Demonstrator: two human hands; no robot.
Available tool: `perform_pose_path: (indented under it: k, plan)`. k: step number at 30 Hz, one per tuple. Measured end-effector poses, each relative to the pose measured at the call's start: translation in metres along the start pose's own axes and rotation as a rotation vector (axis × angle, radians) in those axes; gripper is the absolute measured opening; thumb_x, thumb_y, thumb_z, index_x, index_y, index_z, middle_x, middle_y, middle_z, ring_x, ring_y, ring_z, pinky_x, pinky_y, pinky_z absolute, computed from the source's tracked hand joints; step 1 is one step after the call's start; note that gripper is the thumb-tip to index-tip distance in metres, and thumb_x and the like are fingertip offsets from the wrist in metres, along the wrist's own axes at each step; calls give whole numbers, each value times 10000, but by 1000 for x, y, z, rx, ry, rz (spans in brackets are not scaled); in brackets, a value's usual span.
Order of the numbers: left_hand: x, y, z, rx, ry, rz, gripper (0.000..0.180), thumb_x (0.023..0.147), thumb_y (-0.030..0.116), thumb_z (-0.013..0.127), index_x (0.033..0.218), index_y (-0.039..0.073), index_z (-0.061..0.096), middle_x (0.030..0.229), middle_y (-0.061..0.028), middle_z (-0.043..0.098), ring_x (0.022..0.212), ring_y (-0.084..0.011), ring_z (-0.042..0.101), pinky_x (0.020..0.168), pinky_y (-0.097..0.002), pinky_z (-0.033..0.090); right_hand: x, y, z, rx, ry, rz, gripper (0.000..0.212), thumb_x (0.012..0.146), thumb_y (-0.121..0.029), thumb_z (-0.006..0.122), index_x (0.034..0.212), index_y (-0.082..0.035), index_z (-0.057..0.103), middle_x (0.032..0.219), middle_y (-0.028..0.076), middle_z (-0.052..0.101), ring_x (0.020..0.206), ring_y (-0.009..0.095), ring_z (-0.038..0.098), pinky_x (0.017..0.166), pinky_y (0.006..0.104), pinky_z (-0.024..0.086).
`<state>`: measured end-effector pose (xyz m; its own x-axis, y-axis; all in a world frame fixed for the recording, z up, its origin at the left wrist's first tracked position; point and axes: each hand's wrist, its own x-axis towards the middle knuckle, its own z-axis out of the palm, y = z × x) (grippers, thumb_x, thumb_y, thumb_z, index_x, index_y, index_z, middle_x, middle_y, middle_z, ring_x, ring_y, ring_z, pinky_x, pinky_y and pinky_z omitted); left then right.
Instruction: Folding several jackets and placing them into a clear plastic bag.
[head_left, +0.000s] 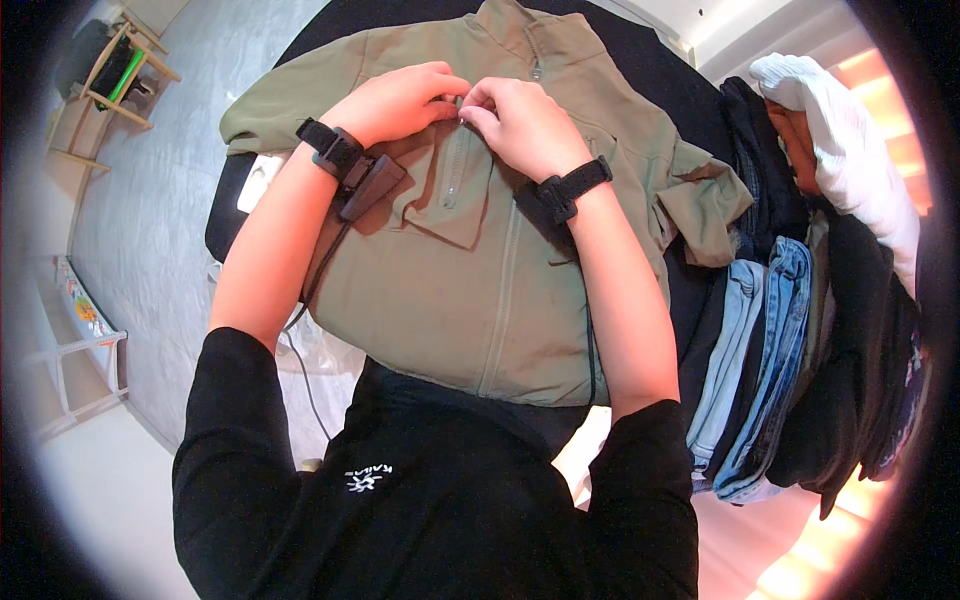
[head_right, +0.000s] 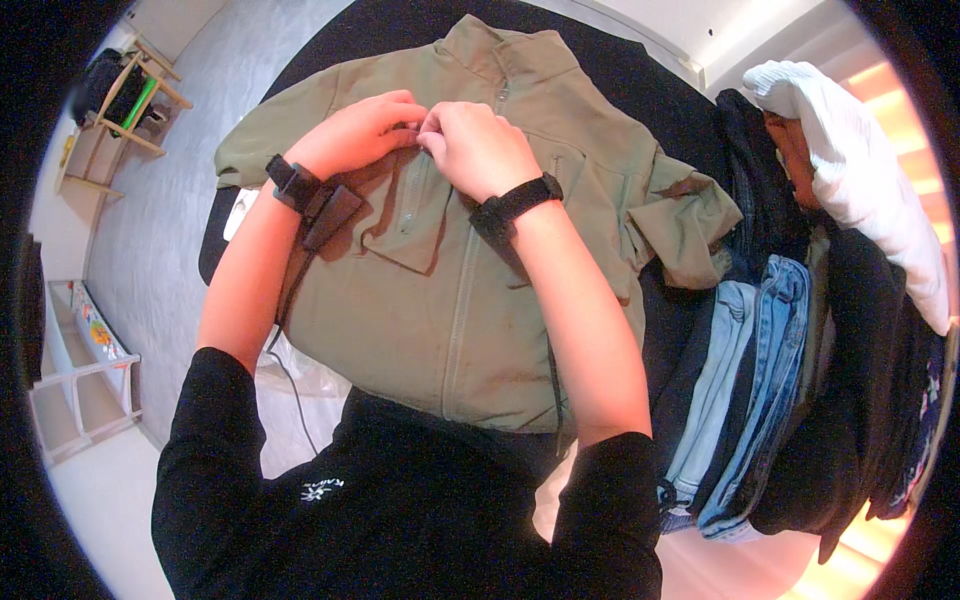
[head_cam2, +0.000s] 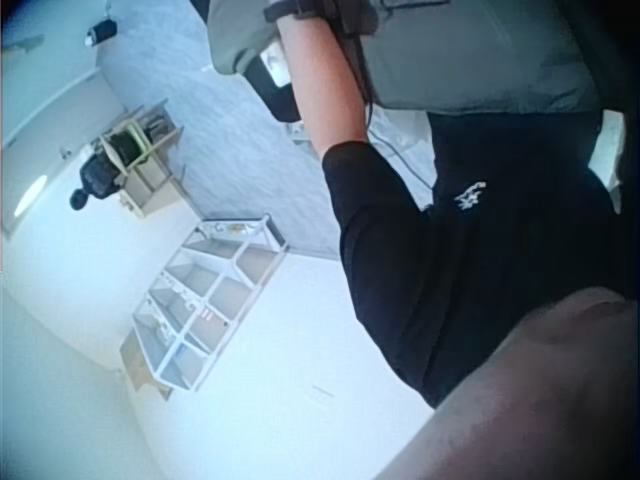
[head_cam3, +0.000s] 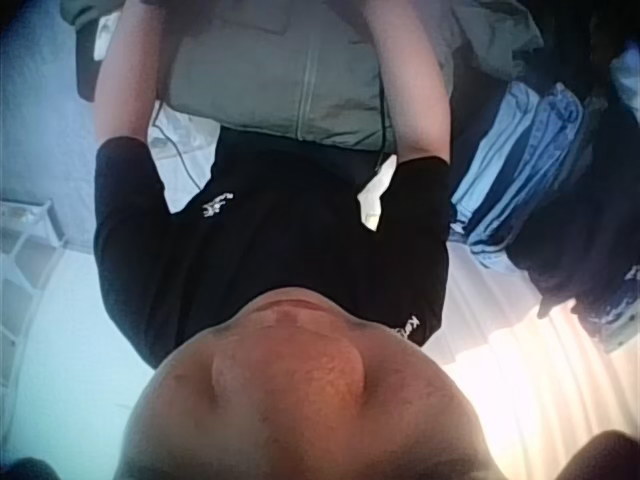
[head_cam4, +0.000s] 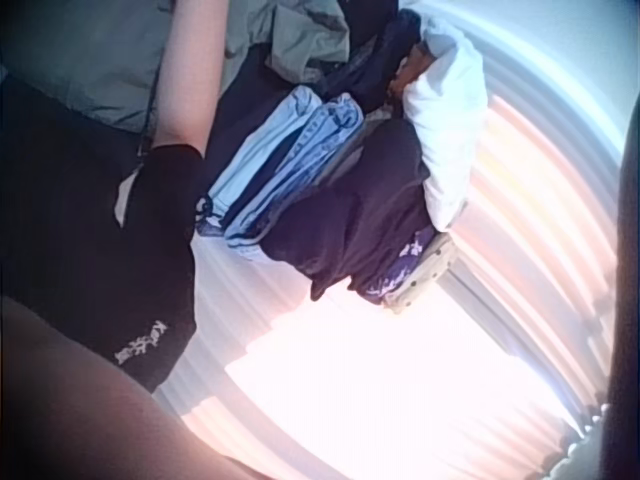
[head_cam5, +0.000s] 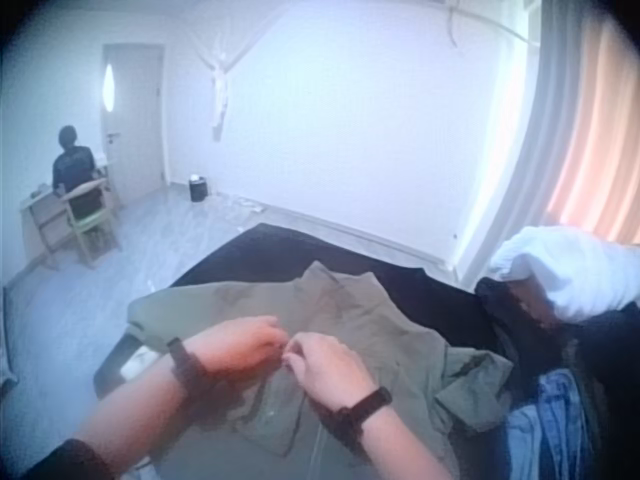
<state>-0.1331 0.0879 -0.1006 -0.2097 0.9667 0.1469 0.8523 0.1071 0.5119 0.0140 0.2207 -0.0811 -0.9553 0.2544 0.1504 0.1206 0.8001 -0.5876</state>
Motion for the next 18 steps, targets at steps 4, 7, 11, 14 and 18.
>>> perform_pose_path:
  k: [4, 7, 11, 14, 18]
  plan:
    - [3, 1, 2, 37, 2, 18, 207, 885, 154, 550, 1075, 114, 621, 959, -101, 566, 913, -307, 574, 771, -400, 467, 1, -1, 2, 20, 37, -35, 204, 861, -196, 608, 940, -15, 663, 854, 147, 686, 808, 303, 657, 735, 378, 509]
    - [3, 1, 4, 89, 0, -13, 206, 876, 136, 544, 1067, 118, 620, 956, -105, 566, 919, -309, 573, 775, -407, 471, 0, -5, 1, 6, 9, -7, 206, 860, -203, 610, 938, -20, 666, 865, 146, 687, 809, 300, 657, 736, 379, 509]
    - [3, 1, 7, 146, 34, 11, 199, 870, 128, 539, 1055, 125, 613, 967, -98, 572, 945, -305, 574, 782, -416, 479, -3, -8, -2, -25, -16, 20, 203, 856, -211, 614, 936, -34, 673, 864, 138, 688, 815, 294, 657, 739, 383, 507]
    - [1, 6, 7, 170, 45, 1, 190, 869, 119, 536, 1048, 100, 598, 964, -104, 569, 948, -313, 567, 788, -415, 474, -5, -9, -3, -78, -36, 3, 196, 847, -218, 621, 924, -47, 678, 859, 128, 689, 819, 288, 657, 740, 389, 506]
    - [2, 15, 7, 168, 87, -61, 150, 893, 141, 522, 1016, 85, 586, 977, -101, 574, 961, -316, 566, 788, -414, 475, -7, -13, -8, -117, -132, -16, 182, 830, -203, 625, 900, -43, 675, 831, 129, 683, 805, 287, 655, 731, 389, 505]
